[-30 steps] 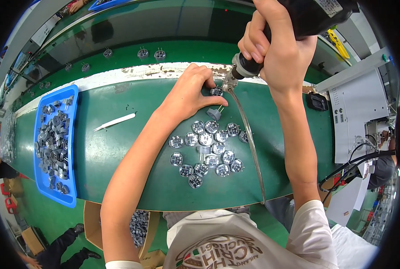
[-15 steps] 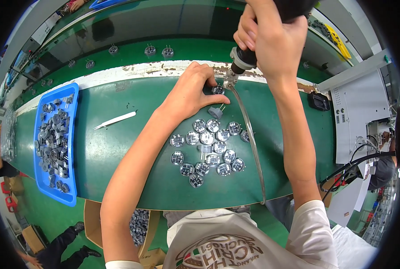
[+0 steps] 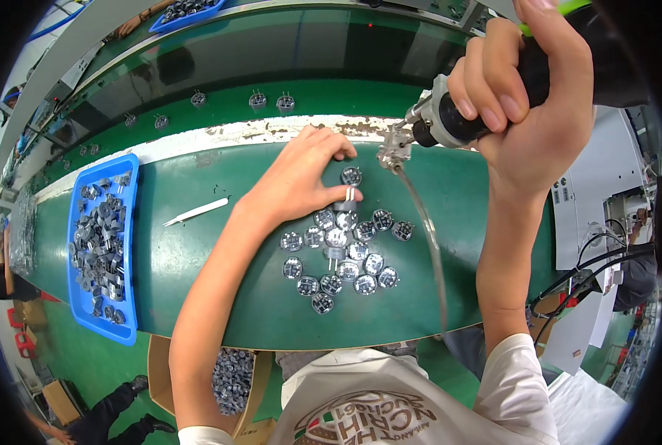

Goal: The person assembles small circular metal components using an electric screwdriver at a factory workstation.

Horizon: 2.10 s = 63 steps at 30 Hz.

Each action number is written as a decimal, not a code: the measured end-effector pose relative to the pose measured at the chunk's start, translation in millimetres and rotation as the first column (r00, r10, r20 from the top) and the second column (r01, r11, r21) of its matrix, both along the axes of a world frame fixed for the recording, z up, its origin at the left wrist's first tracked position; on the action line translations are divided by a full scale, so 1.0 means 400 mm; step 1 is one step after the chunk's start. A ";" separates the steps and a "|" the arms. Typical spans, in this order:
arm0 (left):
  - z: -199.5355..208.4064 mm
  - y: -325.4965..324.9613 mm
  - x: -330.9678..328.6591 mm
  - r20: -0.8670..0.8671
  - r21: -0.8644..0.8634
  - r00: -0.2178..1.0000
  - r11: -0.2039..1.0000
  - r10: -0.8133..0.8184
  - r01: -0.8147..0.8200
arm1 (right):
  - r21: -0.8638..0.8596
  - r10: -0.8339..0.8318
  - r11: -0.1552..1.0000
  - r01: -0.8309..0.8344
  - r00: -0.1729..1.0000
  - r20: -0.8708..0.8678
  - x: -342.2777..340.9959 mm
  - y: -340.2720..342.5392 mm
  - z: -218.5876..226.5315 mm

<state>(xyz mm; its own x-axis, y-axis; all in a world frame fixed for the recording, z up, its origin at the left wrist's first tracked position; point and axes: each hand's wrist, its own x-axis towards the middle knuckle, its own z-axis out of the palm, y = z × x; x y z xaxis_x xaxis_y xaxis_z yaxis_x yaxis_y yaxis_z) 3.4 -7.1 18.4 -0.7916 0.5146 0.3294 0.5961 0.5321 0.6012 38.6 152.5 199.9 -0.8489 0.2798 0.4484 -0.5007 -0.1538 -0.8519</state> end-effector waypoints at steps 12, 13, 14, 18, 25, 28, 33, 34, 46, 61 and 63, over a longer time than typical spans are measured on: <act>-0.016 -0.049 -0.180 -0.286 -0.153 0.756 0.751 0.588 -0.642 | 0.012 0.277 0.960 -0.278 0.949 -0.150 -0.070 0.077 -0.040; -0.019 -0.034 -0.184 -0.319 -0.225 0.699 0.666 0.640 -0.712 | 0.010 0.271 0.962 -0.273 0.949 -0.159 -0.070 0.079 -0.040; -0.020 -0.026 -0.188 -0.279 -0.264 0.703 0.652 0.654 -0.711 | 0.025 0.273 0.962 -0.272 0.949 -0.159 -0.072 0.081 -0.044; -0.031 -0.018 -0.186 -0.313 -0.137 0.749 0.753 0.583 -0.643 | 0.081 0.262 0.965 -0.251 0.946 -0.192 -0.071 0.083 -0.042; 0.000 0.021 -0.104 -0.041 0.119 0.997 0.991 0.071 -0.066 | 0.024 0.259 0.966 -0.258 0.956 -0.137 -0.080 0.089 -0.044; -0.003 -0.001 -0.096 -0.044 0.064 0.999 0.998 0.009 -0.007 | 0.125 0.263 0.959 -0.255 0.963 -0.059 -0.072 0.102 -0.024; -0.027 -0.010 -0.092 -0.126 0.038 0.990 0.997 0.065 -0.060 | -0.082 0.184 0.978 -0.190 0.979 -0.083 -0.053 0.007 -0.060; -0.030 -0.009 -0.093 -0.060 0.087 0.996 0.994 0.071 -0.065 | -0.067 0.167 0.983 -0.174 0.981 -0.100 -0.054 0.008 -0.064; -0.029 0.029 -0.105 -0.091 0.099 0.995 0.994 -0.029 0.038 | 0.116 0.244 0.969 -0.219 0.927 -0.284 -0.109 0.074 -0.070; 0.133 -0.351 0.073 -0.115 0.410 0.858 0.811 0.500 -0.417 | 0.010 0.298 0.953 -0.304 0.924 -0.239 -0.182 0.175 -0.123; 0.147 -0.578 0.178 -0.081 0.378 0.659 0.634 0.748 -0.674 | 0.027 0.322 0.945 -0.326 0.914 -0.247 -0.179 0.163 -0.123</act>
